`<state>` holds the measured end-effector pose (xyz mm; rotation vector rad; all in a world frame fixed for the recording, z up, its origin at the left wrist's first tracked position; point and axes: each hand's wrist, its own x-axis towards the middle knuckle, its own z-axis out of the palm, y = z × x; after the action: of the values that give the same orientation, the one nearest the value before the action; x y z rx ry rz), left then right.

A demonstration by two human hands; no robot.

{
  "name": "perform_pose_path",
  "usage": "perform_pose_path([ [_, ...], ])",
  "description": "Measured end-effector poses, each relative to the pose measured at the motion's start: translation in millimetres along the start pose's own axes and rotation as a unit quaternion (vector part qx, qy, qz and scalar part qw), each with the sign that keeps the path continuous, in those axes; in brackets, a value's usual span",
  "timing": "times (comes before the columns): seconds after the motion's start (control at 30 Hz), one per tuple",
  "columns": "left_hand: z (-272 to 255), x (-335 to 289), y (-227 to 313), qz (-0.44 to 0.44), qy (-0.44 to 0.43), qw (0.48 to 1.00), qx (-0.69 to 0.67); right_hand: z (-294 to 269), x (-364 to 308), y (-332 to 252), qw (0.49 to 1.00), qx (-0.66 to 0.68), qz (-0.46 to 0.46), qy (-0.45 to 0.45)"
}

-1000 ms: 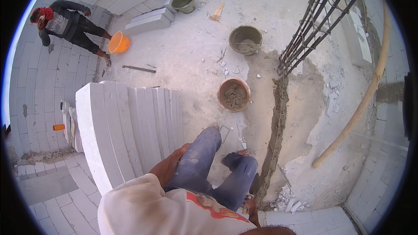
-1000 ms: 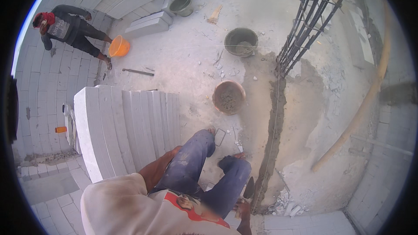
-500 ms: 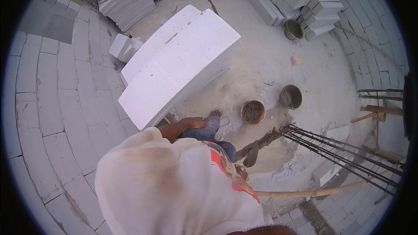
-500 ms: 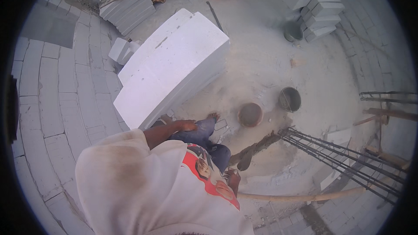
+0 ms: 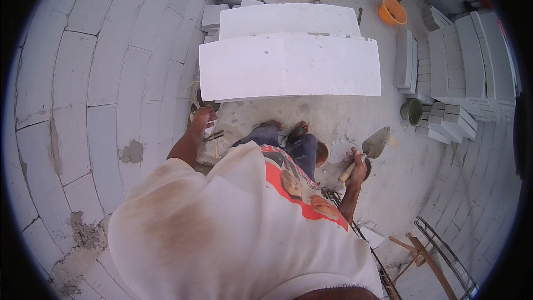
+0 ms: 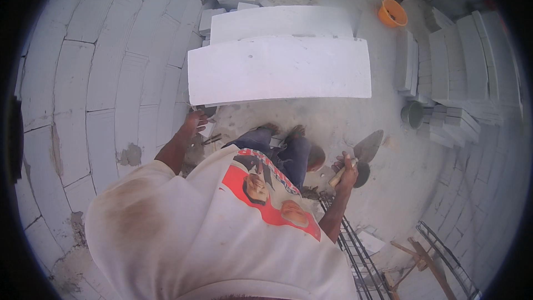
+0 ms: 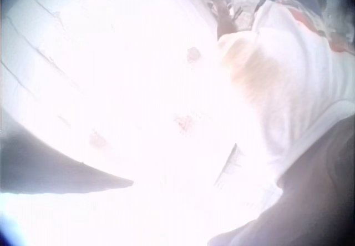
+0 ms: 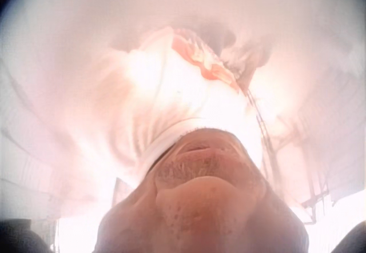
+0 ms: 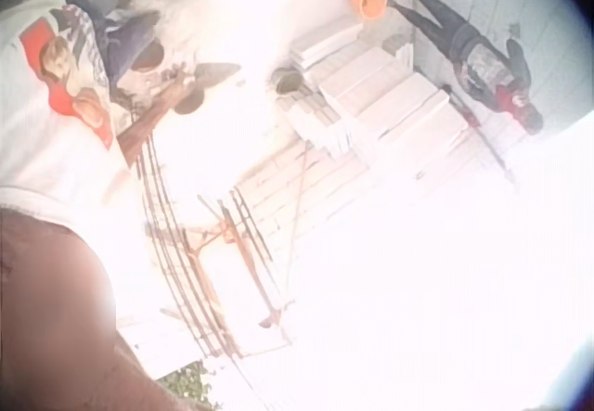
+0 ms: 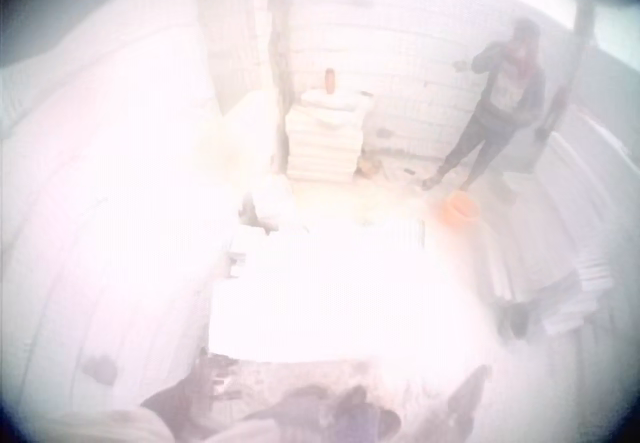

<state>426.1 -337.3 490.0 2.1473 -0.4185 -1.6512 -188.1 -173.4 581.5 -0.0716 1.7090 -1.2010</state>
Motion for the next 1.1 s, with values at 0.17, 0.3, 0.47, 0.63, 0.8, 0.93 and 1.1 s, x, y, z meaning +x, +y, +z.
perform_pose_path([
  [0.17, -22, -23, 32, 0.073, 0.077, 0.978, -0.179, 36, 42, -101, 0.992, -0.039, -0.102, -0.063],
  [0.3, -11, -39, 72, 0.131, 0.086, 0.962, -0.222, 61, 75, -162, 0.965, -0.142, -0.205, -0.076],
  [0.47, -2, -38, 123, 0.202, -0.089, 0.957, -0.19, 119, 89, -226, 0.934, -0.24, -0.263, -0.028],
  [0.63, 11, -38, 154, 0.151, -0.076, 0.96, -0.222, 176, 104, -251, 0.903, -0.327, -0.278, 0.008],
  [0.8, 22, -40, 169, 0.067, -0.08, 0.967, -0.234, 217, 101, -255, 0.911, -0.334, -0.236, 0.063],
  [0.93, 29, -44, 179, 0.022, -0.095, 0.964, -0.248, 231, 107, -247, 0.926, -0.3, -0.202, 0.108],
  [1.1, 36, -50, 189, 0.01, -0.106, 0.954, -0.281, 243, 123, -232, 0.926, -0.301, -0.173, 0.147],
])
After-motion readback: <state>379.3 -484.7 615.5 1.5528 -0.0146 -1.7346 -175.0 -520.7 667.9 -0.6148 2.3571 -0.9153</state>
